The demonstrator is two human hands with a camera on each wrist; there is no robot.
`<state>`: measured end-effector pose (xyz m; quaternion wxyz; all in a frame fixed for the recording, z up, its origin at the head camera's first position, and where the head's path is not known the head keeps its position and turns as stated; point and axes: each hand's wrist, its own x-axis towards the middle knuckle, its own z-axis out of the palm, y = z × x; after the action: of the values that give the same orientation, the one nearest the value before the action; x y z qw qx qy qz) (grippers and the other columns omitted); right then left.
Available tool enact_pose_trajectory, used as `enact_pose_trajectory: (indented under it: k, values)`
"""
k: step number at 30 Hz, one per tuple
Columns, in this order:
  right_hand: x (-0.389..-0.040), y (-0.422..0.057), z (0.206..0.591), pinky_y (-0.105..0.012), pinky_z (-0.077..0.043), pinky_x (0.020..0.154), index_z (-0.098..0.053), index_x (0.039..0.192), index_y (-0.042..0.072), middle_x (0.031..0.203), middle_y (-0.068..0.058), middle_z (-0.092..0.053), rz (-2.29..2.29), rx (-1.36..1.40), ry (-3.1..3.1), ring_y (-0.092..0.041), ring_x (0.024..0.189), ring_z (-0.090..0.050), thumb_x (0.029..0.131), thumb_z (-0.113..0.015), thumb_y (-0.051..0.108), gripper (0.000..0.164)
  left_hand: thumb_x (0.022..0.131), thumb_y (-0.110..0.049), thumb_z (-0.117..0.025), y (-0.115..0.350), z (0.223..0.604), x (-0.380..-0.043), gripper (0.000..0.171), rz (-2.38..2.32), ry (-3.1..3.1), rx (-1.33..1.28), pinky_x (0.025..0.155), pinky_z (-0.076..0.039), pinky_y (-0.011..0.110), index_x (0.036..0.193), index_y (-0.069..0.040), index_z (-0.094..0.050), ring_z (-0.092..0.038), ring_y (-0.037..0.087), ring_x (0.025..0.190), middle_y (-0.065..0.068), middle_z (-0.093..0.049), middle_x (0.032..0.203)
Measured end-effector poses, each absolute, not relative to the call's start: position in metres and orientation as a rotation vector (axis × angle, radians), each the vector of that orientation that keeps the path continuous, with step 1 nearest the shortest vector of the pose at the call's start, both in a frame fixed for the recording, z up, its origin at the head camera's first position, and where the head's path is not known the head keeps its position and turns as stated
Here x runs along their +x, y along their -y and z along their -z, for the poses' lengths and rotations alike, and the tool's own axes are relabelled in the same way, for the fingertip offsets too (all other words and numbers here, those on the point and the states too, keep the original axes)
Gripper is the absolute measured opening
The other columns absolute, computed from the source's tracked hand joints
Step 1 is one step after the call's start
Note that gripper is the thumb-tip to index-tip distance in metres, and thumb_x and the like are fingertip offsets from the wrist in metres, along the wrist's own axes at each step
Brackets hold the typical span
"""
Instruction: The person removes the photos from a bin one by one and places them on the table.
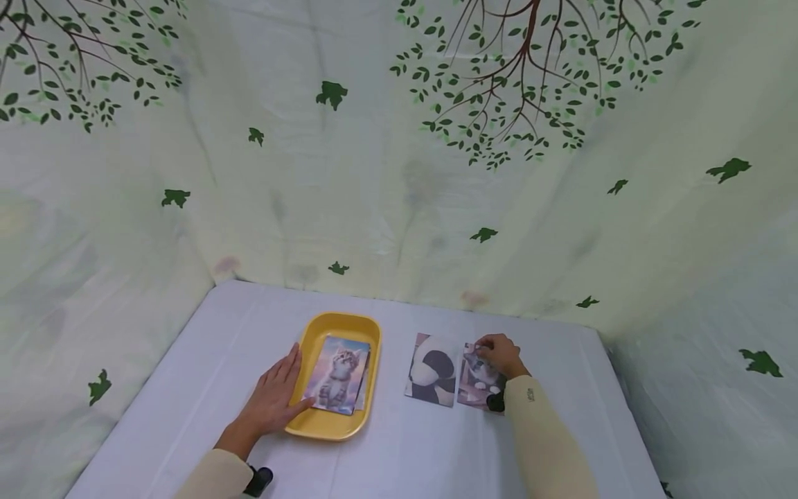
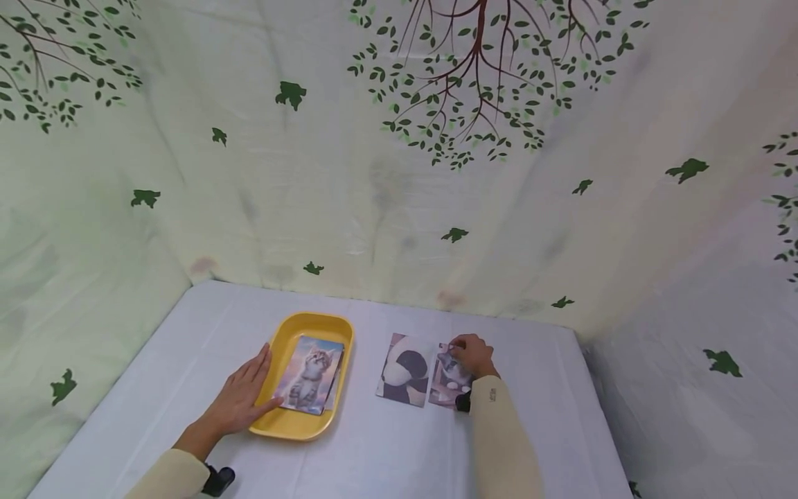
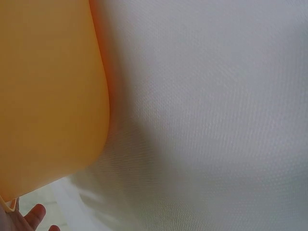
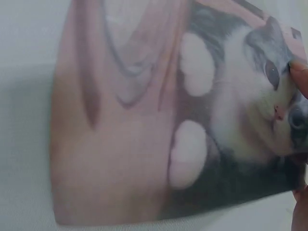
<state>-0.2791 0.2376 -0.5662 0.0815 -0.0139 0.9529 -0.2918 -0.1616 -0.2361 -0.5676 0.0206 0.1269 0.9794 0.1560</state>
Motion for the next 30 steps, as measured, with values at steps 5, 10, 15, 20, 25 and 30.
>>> enact_pose_trajectory:
  k: [5,10,15,20,25,30]
  values:
    - [-0.277,-0.233,0.559,-0.069,-0.024,0.097,-0.07,0.109,0.005,0.108,-0.015,-0.069,0.85,-0.019,-2.84,-0.037,0.103,-0.059,0.09,-0.063,0.015,0.023,0.088,-0.05,-0.06,0.236,0.567,-0.162,0.096,-0.486,-3.039,0.397,0.109,-0.022,0.062,0.149,0.009,-0.015,-0.021,0.043,0.139,0.021,-0.009,0.158]
    - [-0.277,-0.223,0.557,-0.068,-0.018,0.103,-0.067,0.115,0.002,0.121,-0.019,-0.063,0.949,0.032,-2.817,-0.04,0.116,-0.053,0.093,-0.059,0.017,0.027,0.088,-0.05,-0.06,0.236,0.566,-0.161,0.096,-0.485,-3.036,0.386,0.109,-0.022,0.063,0.15,0.009,-0.015,-0.021,0.044,0.138,0.021,-0.01,0.158]
    - [-0.277,-0.195,0.558,-0.057,-0.036,0.101,-0.065,0.117,0.001,0.122,-0.019,-0.061,1.212,-0.042,-2.807,-0.037,0.115,-0.054,0.093,-0.063,0.017,0.029,0.088,-0.05,-0.06,0.235,0.566,-0.16,0.096,-0.49,-3.029,0.39,0.109,-0.022,0.062,0.15,0.009,-0.015,-0.021,0.043,0.138,0.021,-0.009,0.158]
    - [-0.266,-0.146,0.545,-0.053,-0.044,0.095,-0.065,0.117,0.001,0.119,-0.016,-0.062,1.456,-0.21,-2.733,-0.035,0.111,-0.056,0.092,-0.065,0.011,0.027,0.088,-0.05,-0.06,0.234,0.565,-0.161,0.096,-0.484,-3.037,0.402,0.109,-0.022,0.063,0.149,0.009,-0.014,-0.021,0.044,0.138,0.021,-0.01,0.158]
    - [-0.255,-0.092,0.531,-0.051,-0.045,0.095,-0.064,0.117,0.006,0.117,-0.01,-0.064,1.528,-0.36,-2.688,-0.029,0.107,-0.058,0.093,-0.064,0.013,0.025,0.088,-0.05,-0.06,0.235,0.567,-0.162,0.097,-0.473,-3.034,0.395,0.108,-0.022,0.063,0.15,0.009,-0.013,-0.021,0.044,0.138,0.021,-0.009,0.158]
    - [-0.246,-0.041,0.521,-0.049,-0.044,0.098,-0.063,0.118,0.007,0.117,-0.007,-0.064,1.583,-0.433,-2.623,-0.024,0.108,-0.057,0.094,-0.063,0.014,0.025,0.088,-0.049,-0.061,0.235,0.568,-0.162,0.097,-0.479,-3.04,0.392,0.109,-0.022,0.063,0.15,0.008,-0.013,-0.022,0.044,0.138,0.02,-0.008,0.159]
